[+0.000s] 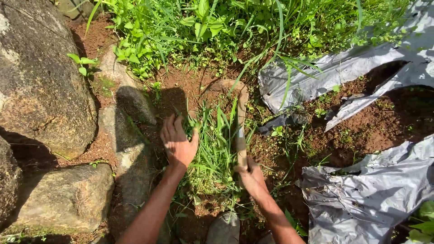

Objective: Weeding a mulched garden bed using a hand sickle and pulling weeds by hand

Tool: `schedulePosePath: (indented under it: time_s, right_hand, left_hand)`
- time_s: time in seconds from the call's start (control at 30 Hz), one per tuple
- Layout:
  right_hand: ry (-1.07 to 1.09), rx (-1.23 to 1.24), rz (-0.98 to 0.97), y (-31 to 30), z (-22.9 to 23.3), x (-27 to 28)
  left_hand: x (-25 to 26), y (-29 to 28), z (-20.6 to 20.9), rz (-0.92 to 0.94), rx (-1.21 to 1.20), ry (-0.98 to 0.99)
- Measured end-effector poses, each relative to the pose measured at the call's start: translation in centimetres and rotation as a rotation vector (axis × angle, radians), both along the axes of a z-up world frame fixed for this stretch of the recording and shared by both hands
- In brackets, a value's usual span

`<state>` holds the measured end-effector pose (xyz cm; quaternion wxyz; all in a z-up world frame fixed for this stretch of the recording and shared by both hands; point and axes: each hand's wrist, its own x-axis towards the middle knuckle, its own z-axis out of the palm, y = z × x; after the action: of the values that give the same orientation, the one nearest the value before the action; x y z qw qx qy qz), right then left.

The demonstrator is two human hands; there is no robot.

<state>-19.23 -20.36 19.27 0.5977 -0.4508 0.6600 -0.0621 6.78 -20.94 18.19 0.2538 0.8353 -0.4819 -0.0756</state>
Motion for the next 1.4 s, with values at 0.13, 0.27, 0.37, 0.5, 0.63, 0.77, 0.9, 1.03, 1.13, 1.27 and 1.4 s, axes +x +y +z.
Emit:
schedulePosePath:
  time_s: [0.13,0.27,0.37,0.5,0.63,0.77,0.9,1.03,1.13,1.27,1.4]
  right_hand:
    - [-0.132,-0.215,-0.204,0.8,2.8,3.5]
    - [0.024,-0.453,-0.277,-2.2,8.8,12.0]
    - [-0.112,-0.698,-0.488,-8.5,3.3,16.6]
    - [-0.12,-0.419,-0.507,-7.9,5.7,23.0]
    - [-0.195,-0.27,-0.22,-5.9,1.6,21.2]
    - [-0.074,-0.604,-0.473,-10.0,4.8,25.3]
    - [-0.166,-0.574,-0.47,-11.7,0.3,25.9]
    - [-0.293,-0.084,-0.234,-6.9,2.6,22.6]
    - [-0.203,-0.207,-0.226,-8.6,1.5,22.9]
    - [-0.253,-0.527,-0.281,-15.8,-2.6,25.1]
    - [-0.122,0.169,-0.085,-6.0,1.6,21.3]
  left_hand:
    - [-0.1,4.6,-2.8,0.01,0.167,-0.059]
    - [-0.1,6.0,-4.8,0.009,-0.003,-0.102]
    - [0.2,5.9,-5.4,0.056,-0.084,-0.232]
    - [1.1,6.8,-4.0,0.07,-0.027,-0.279]
    - [2.1,6.3,-7.6,0.05,0.084,-0.206]
    - [3.1,6.0,-6.1,0.052,0.119,-0.166]
    - [3.9,6.7,-7.7,0.082,0.105,-0.141]
    - [3.6,6.0,-8.2,0.058,0.236,-0.27]
    - [4.3,5.6,-6.9,0.067,0.19,-0.206]
    - [4.6,5.5,-6.2,0.103,0.096,-0.087]
    - [3.8,6.0,-10.8,0.087,0.216,-0.31]
